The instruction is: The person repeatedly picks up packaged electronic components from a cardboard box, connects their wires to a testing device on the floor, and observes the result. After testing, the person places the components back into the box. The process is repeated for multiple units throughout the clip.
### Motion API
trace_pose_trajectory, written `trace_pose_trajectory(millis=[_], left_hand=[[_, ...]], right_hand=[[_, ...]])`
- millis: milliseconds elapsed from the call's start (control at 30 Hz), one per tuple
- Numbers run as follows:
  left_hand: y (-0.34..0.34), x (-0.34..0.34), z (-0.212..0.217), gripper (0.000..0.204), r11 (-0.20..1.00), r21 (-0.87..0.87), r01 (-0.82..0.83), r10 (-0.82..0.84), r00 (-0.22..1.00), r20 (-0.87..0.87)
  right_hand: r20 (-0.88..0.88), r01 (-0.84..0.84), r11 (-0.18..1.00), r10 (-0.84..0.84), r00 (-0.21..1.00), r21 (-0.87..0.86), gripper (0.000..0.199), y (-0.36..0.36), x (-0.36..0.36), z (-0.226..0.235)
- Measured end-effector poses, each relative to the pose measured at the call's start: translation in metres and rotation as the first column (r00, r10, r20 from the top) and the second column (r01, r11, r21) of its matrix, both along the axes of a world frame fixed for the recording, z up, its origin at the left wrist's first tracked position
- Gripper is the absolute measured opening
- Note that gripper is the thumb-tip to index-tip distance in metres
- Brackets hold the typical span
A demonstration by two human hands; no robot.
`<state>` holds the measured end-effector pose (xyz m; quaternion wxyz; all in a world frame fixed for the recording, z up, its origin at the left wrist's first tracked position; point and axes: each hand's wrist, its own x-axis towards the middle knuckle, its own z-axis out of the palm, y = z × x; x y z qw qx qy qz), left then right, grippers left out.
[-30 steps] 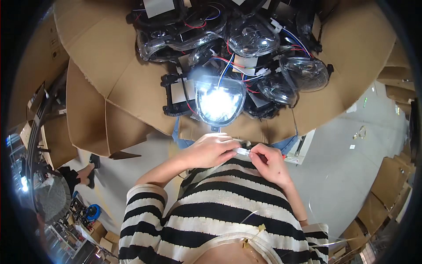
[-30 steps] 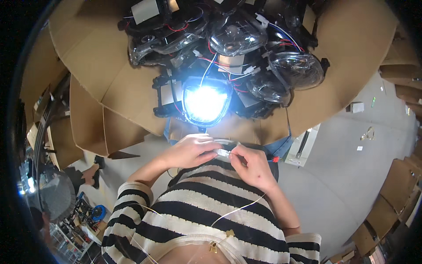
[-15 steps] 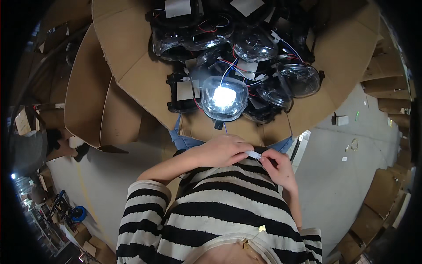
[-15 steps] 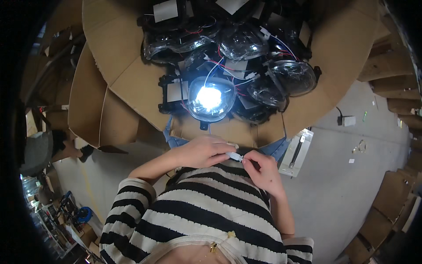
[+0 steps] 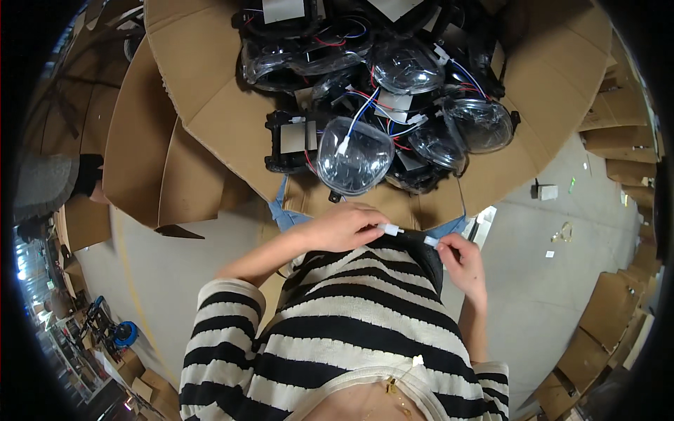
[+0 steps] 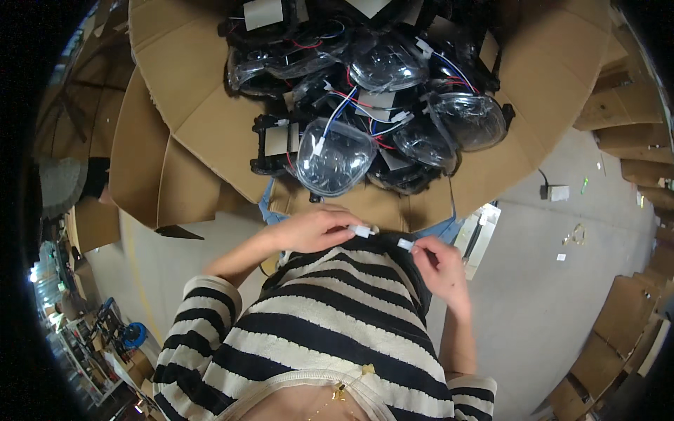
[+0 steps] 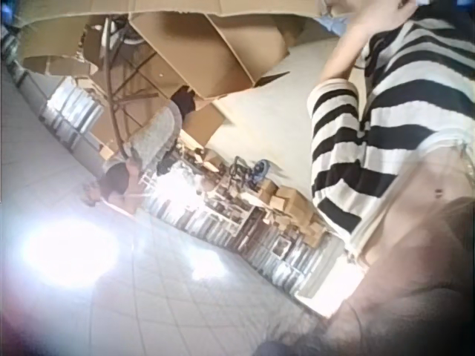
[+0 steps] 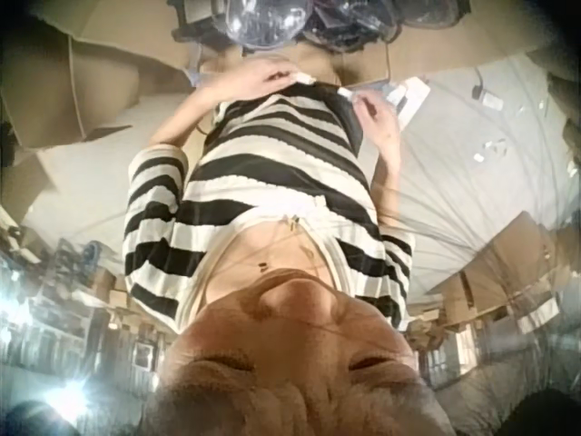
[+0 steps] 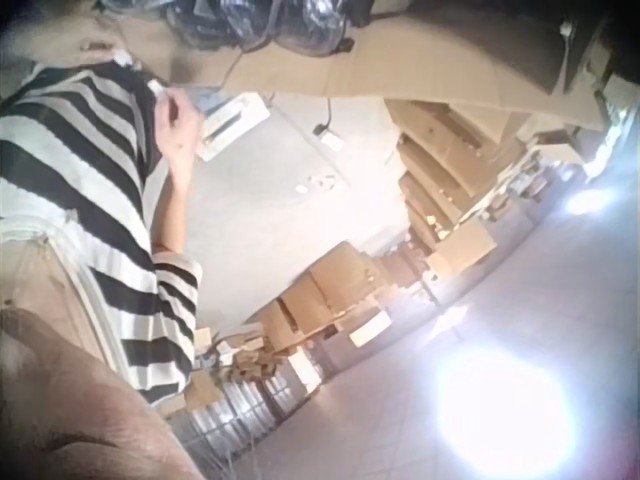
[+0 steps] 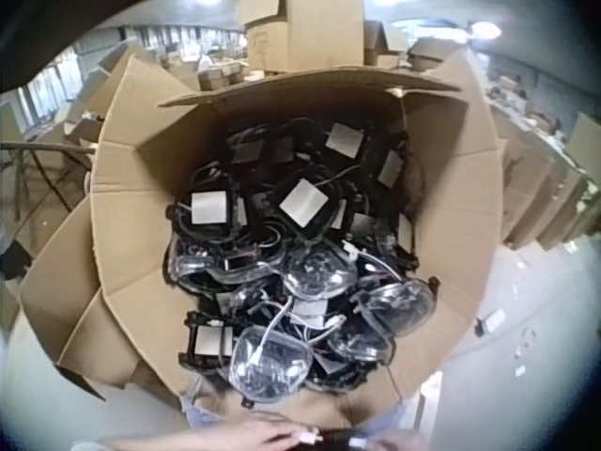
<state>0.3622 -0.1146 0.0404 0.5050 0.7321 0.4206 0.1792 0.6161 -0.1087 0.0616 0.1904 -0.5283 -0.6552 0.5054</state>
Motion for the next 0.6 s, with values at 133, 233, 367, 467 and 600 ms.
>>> trace_pose_trajectory(millis=[133,233,367,467,600], left_hand=[[-0.007,-0.026,-0.007,0.019,0.943,0.173,-0.285,0.266,0.956,0.123],[0.011,-0.066,-0.011,0.012,0.593,0.393,-0.703,0.797,0.583,-0.16],[0.045,-0.097,-0.055,0.023,0.507,0.666,-0.547,0.861,0.362,-0.358],[0.067,-0.098,-0.066,0.025,0.516,0.752,-0.411,0.853,0.326,-0.407],[0.085,-0.094,-0.077,0.023,0.579,0.745,-0.332,0.813,0.299,-0.499]], right_hand=[[-0.046,-0.06,0.998,0.059,0.997,-0.023,0.005,-0.001,-0.016,-0.005],[-0.059,-0.091,0.995,0.088,0.994,-0.051,0.006,-0.003,-0.026,-0.008],[-0.034,-0.174,0.979,0.171,0.985,-0.102,0.007,0.003,-0.037,-0.005],[-0.021,-0.195,0.974,0.194,0.981,-0.115,0.007,0.008,-0.041,-0.001],[-0.043,-0.207,0.972,0.204,0.978,-0.11,0.007,0.011,-0.046,-0.002]])
